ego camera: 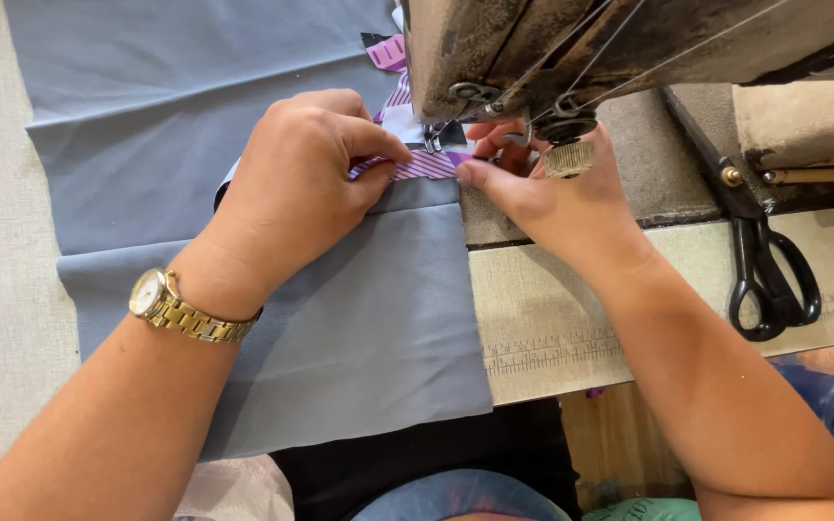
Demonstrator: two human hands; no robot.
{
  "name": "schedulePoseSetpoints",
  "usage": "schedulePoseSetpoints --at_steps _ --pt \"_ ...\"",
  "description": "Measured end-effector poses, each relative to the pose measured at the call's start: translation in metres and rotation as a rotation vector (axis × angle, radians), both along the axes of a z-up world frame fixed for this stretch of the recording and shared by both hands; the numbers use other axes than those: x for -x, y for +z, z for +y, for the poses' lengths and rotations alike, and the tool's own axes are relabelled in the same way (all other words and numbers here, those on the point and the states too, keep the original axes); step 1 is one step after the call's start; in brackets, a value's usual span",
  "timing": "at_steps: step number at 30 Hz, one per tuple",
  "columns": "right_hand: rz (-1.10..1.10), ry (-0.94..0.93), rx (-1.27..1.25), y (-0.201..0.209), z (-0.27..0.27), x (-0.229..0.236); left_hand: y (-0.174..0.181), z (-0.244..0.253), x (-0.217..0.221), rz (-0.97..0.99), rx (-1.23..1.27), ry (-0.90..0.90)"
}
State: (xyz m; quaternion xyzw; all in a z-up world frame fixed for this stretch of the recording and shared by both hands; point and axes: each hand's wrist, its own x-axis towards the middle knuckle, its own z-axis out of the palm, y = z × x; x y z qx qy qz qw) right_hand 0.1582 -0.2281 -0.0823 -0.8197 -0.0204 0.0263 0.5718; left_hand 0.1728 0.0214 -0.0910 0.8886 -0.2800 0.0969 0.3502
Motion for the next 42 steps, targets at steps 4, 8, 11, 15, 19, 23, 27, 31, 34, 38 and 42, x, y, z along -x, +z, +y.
schedulePoseSetpoints --at_steps 4,8,11,15,19,23,27,31,34,38,42 --pt "-0.081 0.068 0.082 0.004 0.000 -0.002 0.000 0.001 -0.002 0.001 -0.012 0.014" --pt "-0.092 -0.017 0.130 -0.003 0.006 -0.004 -0.002 0.001 -0.002 -0.045 -0.024 -0.001" --pt "-0.321 0.074 0.293 -0.013 0.001 -0.009 -0.001 0.001 -0.002 -0.070 -0.026 -0.010" --pt "-0.230 -0.001 0.345 -0.012 -0.001 -0.012 -0.001 0.002 -0.002 -0.084 -0.033 -0.002" --pt "0.128 -0.157 0.131 0.005 -0.016 -0.019 -0.001 0.003 -0.004 -0.061 -0.054 -0.013" --pt "0.057 -0.159 -0.127 0.002 -0.033 -0.015 0.007 0.005 -0.007 -0.041 -0.026 -0.046" --pt "-0.178 0.150 0.169 0.016 -0.036 0.015 0.027 0.008 0.002 -0.180 -0.080 -0.038" --pt "-0.538 0.370 0.421 0.002 -0.034 0.036 0.032 0.002 0.028 -0.193 -0.187 -0.105" --pt "-0.658 0.476 0.559 0.006 -0.026 0.046 0.014 -0.001 0.044 -0.224 -0.202 -0.187" --pt "-0.728 0.489 0.719 0.007 -0.023 0.051 0.008 0.002 0.057 -0.252 -0.248 -0.177" --pt "-0.751 0.466 0.742 0.006 -0.022 0.051 0.008 0.002 0.057 -0.296 -0.278 -0.154"
